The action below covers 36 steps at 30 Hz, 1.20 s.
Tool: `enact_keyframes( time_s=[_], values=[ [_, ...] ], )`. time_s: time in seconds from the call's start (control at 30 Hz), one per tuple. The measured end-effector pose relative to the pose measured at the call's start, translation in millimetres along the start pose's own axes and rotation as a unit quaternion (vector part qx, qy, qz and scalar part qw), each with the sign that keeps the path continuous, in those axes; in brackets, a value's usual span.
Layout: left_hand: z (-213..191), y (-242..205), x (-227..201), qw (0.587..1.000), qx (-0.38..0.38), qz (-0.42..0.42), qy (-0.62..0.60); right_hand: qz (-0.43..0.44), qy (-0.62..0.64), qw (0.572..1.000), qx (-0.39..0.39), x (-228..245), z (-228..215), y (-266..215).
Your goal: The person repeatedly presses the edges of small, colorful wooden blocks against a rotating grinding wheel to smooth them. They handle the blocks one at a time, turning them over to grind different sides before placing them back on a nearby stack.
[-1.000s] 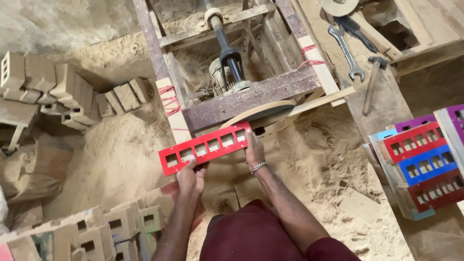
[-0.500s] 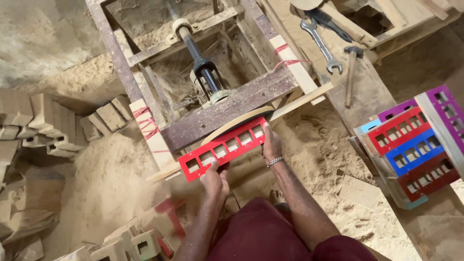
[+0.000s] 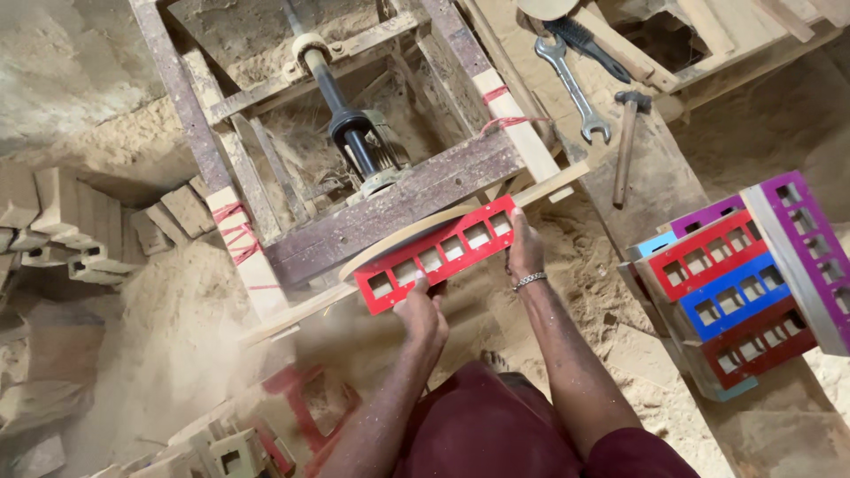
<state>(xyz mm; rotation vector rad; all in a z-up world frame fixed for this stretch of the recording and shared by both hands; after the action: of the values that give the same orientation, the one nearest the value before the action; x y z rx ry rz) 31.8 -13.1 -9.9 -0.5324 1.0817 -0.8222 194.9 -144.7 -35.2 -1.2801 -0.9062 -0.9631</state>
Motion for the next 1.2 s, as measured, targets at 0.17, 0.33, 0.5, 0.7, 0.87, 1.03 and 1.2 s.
enact_keyframes(
  time_s=[0.17, 0.33, 0.5, 0.7, 0.87, 1.03, 1.2],
  values=[
    [24.9, -3.5, 32.7, 1.000, -0.009, -0.012, 0.004, 0.006, -0.064, 0.997, -0.037, 19.0, -28.4, 20.1],
    [51.4, -3.9, 59.7, 0.999, -0.034, -0.003, 0.004, -0.020, -0.027, 0.999, -0.038, 32.2, -45.7, 42.7],
    [70.4, 0.4, 88.5, 0.999, -0.013, 0.026, 0.020, 0.029, -0.068, 0.996, -0.056, 46.1, -67.1, 60.0],
    [98.3, 4.4, 107.4, 0.997, -0.010, 0.079, 0.023, 0.092, -0.102, 0.988, -0.068, 63.0, -80.9, 74.4],
    [49.8, -37.0, 98.9, 0.957, 0.207, -0.060, -0.193, 0.024, 0.042, 0.994, 0.101, 72.2, -118.4, 32.1],
    [-54.1, -94.2, 41.6, 0.926, 0.361, -0.062, -0.090, -0.207, 0.164, 0.878, 0.399, 63.0, -157.2, -58.7],
    [-80.7, -125.0, -19.7, 0.860, 0.497, -0.001, -0.112, -0.108, 0.162, 0.909, 0.368, 46.8, -148.8, -111.9]
  ],
)
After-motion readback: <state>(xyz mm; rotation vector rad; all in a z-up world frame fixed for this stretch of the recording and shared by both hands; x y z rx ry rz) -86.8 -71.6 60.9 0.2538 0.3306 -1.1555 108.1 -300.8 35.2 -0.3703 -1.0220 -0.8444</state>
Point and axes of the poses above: each hand's wrist, its own y-axis towards the middle knuckle, its own z-axis out of the palm, x = y × z, the point moved 1 cm from there along y, towards the middle knuckle, and after that the axes turned 2 degrees about z, right-handed, at the moved point
